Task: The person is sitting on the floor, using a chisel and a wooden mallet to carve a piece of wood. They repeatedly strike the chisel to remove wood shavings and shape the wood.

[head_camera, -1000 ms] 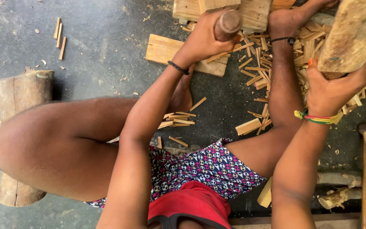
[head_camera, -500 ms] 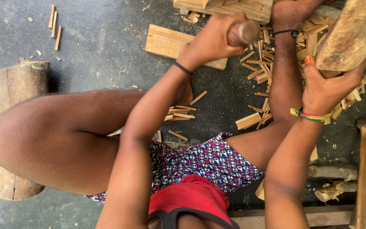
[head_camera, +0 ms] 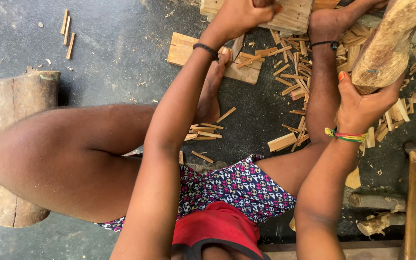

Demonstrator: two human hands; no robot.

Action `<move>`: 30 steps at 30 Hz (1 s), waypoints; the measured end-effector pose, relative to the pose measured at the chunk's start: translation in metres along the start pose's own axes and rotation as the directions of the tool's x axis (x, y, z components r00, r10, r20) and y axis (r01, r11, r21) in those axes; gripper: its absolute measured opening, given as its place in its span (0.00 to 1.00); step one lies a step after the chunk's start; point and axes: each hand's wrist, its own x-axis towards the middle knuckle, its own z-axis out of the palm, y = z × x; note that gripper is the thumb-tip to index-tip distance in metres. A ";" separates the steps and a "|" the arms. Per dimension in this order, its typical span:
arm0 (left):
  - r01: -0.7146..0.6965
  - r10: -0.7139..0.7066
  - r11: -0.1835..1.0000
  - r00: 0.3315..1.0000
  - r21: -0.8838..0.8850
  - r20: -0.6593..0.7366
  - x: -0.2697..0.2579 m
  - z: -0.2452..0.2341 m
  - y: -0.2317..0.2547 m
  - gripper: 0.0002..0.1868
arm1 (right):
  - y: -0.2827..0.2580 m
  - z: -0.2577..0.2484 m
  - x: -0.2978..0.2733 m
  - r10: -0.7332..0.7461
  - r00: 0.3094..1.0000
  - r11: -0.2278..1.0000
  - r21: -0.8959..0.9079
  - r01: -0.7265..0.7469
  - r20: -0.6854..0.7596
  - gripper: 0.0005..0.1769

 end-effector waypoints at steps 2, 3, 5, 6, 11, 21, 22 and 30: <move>-0.171 0.176 0.981 0.984 -0.093 0.042 0.000 -0.004 0.000 0.22 | -0.002 0.000 0.000 0.012 1.000 1.000 -0.006 -0.012 -0.004 0.39; -0.239 0.244 0.966 0.969 -0.103 0.038 -0.001 -0.003 0.001 0.24 | -0.003 -0.001 0.000 0.021 1.000 1.000 -0.020 -0.022 -0.007 0.38; -0.371 0.377 0.920 0.926 -0.127 0.026 -0.007 0.001 0.002 0.27 | -0.005 -0.003 0.001 -0.039 0.999 0.996 -0.078 0.039 0.001 0.38; -0.450 0.450 0.885 0.892 -0.117 -0.026 -0.011 0.005 0.003 0.28 | -0.006 -0.004 0.001 -0.069 0.998 0.992 -0.107 0.069 0.008 0.38; -0.536 0.519 0.812 0.844 -0.230 -0.136 -0.022 0.012 0.002 0.28 | -0.008 -0.008 0.003 -0.052 0.999 0.993 -0.102 0.051 -0.009 0.42; -0.253 0.238 0.944 0.967 -0.213 -0.090 -0.022 -0.012 -0.010 0.18 | -0.028 -0.014 0.013 -0.234 0.970 0.972 -0.012 0.234 -0.065 0.42; -0.320 0.297 0.912 0.947 -0.258 -0.125 -0.025 -0.008 -0.006 0.20 | -0.035 -0.011 0.015 -0.233 0.968 0.972 0.021 0.236 -0.089 0.42; -0.464 0.455 0.868 0.886 -0.177 -0.092 -0.046 -0.004 0.028 0.21 | -0.038 -0.033 0.033 -0.109 0.986 0.968 0.210 0.134 -0.129 0.05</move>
